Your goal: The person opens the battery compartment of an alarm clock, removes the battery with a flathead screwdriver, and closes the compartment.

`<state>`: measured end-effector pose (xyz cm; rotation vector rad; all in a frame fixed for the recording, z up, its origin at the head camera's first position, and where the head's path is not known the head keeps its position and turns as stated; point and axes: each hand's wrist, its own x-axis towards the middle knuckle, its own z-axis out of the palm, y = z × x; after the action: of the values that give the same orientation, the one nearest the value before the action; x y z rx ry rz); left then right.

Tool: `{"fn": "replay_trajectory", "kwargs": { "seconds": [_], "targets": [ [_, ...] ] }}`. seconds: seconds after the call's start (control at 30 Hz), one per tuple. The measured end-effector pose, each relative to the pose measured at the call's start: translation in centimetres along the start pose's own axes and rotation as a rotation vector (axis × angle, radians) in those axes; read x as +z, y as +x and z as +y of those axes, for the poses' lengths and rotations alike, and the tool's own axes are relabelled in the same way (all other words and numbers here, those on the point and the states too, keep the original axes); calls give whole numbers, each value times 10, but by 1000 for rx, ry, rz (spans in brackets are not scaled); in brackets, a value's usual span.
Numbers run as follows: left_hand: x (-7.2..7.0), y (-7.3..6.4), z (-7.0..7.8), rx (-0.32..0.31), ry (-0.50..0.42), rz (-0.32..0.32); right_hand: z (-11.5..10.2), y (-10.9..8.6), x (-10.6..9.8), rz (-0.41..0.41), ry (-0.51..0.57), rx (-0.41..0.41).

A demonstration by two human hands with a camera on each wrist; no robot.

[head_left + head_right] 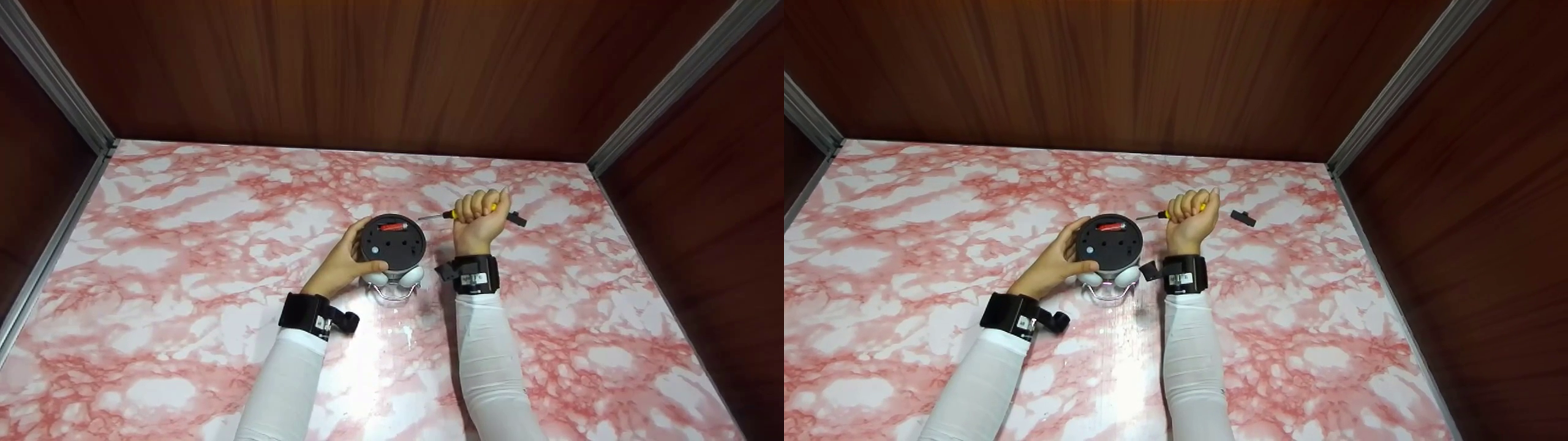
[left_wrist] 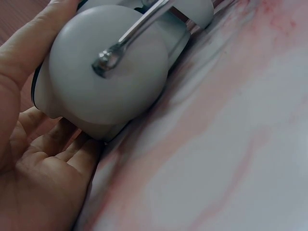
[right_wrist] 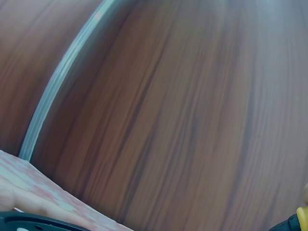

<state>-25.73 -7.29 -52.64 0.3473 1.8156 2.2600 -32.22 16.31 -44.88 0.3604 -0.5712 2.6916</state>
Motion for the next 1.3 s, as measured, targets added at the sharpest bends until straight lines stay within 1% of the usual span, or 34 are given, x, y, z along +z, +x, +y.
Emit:
{"fn": "replay_trajectory", "kwargs": {
  "seconds": [0.13, 0.37, 0.47, 0.53, 0.67, 0.77, 0.83, 0.97, 1.1, 1.17, 1.23, 1.3],
  "targets": [
    [0, 0, 1, 6, -4, -2, -3, 3, 0, -8, -11, -18],
    [-1, 0, 2, 20, -12, -5, -7, 7, -2, 7, -24, -27],
    [-1, -1, 2, 17, -3, 4, -8, 7, -2, 2, -61, -38],
    [-1, -2, 2, 12, 8, 10, -8, 8, -1, -3, -112, -58],
    [0, -2, 3, 9, 24, 12, -9, 8, 1, -30, -258, -129],
    [1, -1, 3, 9, 35, 15, -8, 9, 1, -53, -343, -175],
    [1, -1, 3, 8, 35, 18, -7, 10, 1, -71, -385, -191],
    [1, -1, 3, 11, 31, 9, -6, 13, 0, -135, -480, -204],
    [0, 0, 3, 12, 31, 11, -4, 18, -2, -239, -610, -204],
    [0, 0, 3, 13, 31, 15, -4, 22, -6, -283, -673, -190],
    [1, 0, 2, 9, 30, 18, -4, 25, -10, -321, -745, -178],
    [1, 0, 1, 7, 30, 18, -4, 28, -16, -352, -856, -173]
  ]
}}
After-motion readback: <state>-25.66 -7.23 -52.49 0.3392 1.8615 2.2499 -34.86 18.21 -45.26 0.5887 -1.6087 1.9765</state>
